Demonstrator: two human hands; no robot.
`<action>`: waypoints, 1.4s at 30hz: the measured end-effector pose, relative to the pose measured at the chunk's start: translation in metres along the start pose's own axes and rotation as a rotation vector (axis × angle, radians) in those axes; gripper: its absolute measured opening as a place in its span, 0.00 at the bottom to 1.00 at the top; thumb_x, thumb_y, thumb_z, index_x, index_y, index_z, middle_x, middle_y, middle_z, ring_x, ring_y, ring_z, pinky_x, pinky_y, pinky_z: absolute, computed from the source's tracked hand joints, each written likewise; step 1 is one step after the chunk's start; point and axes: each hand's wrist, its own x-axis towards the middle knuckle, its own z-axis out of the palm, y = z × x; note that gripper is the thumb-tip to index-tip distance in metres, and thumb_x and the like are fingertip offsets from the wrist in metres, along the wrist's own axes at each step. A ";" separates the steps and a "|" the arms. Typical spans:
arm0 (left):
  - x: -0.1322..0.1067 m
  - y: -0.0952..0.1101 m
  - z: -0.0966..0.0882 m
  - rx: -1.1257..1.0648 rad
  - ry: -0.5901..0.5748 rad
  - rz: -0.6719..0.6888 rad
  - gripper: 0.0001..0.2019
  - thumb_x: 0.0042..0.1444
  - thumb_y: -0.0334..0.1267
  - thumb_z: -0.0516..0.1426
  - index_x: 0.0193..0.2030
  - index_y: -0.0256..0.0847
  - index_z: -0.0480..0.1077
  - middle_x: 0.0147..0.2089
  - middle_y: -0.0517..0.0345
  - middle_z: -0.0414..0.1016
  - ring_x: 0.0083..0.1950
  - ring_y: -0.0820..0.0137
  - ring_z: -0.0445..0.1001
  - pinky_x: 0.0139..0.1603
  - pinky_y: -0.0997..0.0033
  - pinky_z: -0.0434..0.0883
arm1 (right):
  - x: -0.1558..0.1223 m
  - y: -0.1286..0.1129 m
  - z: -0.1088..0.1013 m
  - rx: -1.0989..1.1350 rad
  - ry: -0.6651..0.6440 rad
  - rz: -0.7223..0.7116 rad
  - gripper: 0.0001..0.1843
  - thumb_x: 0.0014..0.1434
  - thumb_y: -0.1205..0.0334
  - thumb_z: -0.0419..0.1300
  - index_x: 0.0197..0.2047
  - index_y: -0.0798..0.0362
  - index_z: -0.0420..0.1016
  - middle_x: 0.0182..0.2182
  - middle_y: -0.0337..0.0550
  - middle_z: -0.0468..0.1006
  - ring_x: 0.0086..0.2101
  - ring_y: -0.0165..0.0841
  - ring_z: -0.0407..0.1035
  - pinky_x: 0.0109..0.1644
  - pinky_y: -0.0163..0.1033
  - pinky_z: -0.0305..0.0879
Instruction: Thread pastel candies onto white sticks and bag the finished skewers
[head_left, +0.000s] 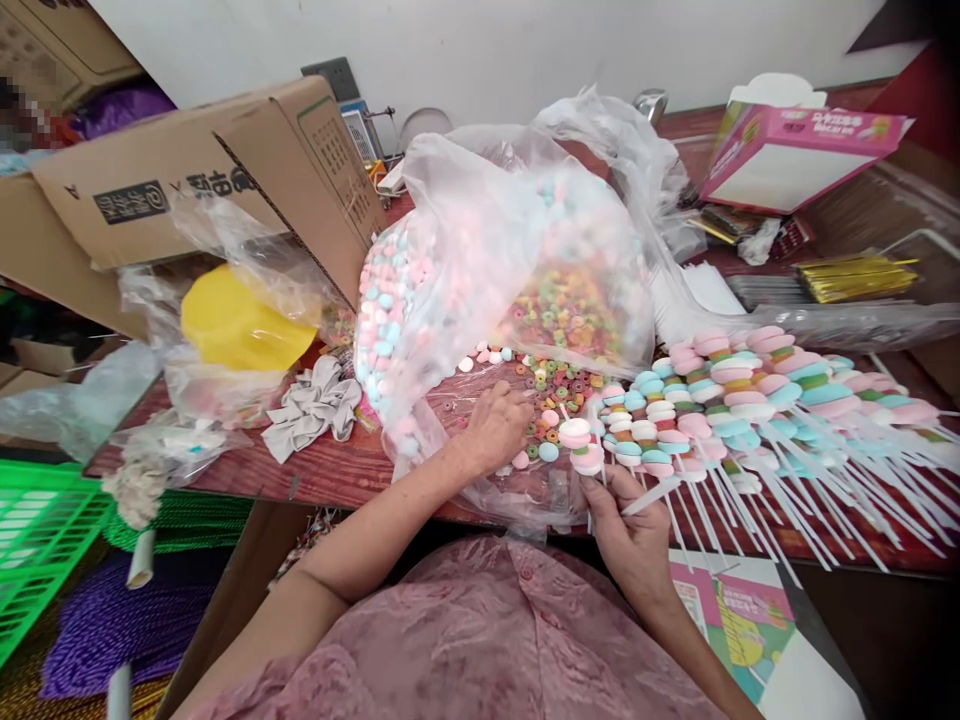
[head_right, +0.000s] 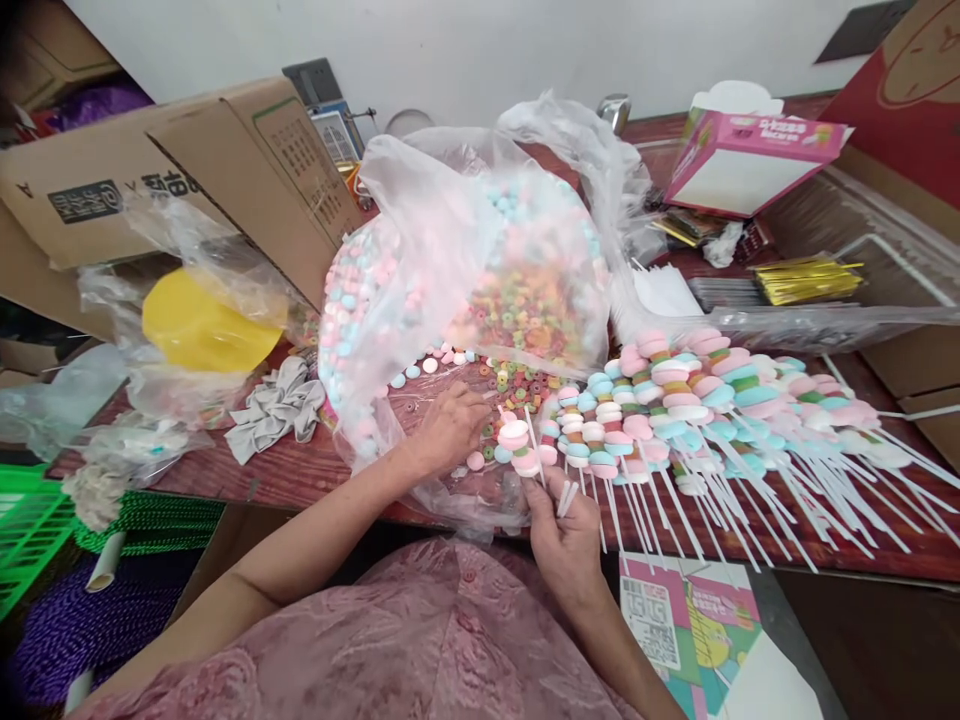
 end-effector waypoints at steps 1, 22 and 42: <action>-0.002 0.000 0.002 -0.007 0.004 0.029 0.11 0.57 0.25 0.52 0.34 0.37 0.77 0.38 0.45 0.78 0.45 0.58 0.70 0.50 0.57 0.68 | -0.001 0.001 0.000 -0.002 -0.002 0.003 0.16 0.64 0.60 0.55 0.25 0.53 0.67 0.20 0.35 0.66 0.23 0.28 0.60 0.27 0.33 0.57; -0.016 -0.007 -0.018 -0.416 0.042 0.098 0.06 0.54 0.28 0.58 0.29 0.40 0.75 0.37 0.54 0.80 0.42 0.63 0.74 0.54 0.57 0.65 | -0.008 0.000 -0.008 -0.038 0.033 0.051 0.14 0.64 0.59 0.57 0.27 0.53 0.70 0.18 0.33 0.66 0.20 0.27 0.58 0.23 0.32 0.54; -0.026 0.028 0.002 0.029 -0.085 0.071 0.07 0.52 0.29 0.58 0.37 0.36 0.76 0.41 0.45 0.78 0.51 0.54 0.70 0.50 0.57 0.69 | -0.018 0.009 0.000 0.008 -0.046 0.017 0.14 0.64 0.58 0.57 0.27 0.53 0.70 0.20 0.35 0.66 0.22 0.28 0.60 0.26 0.33 0.58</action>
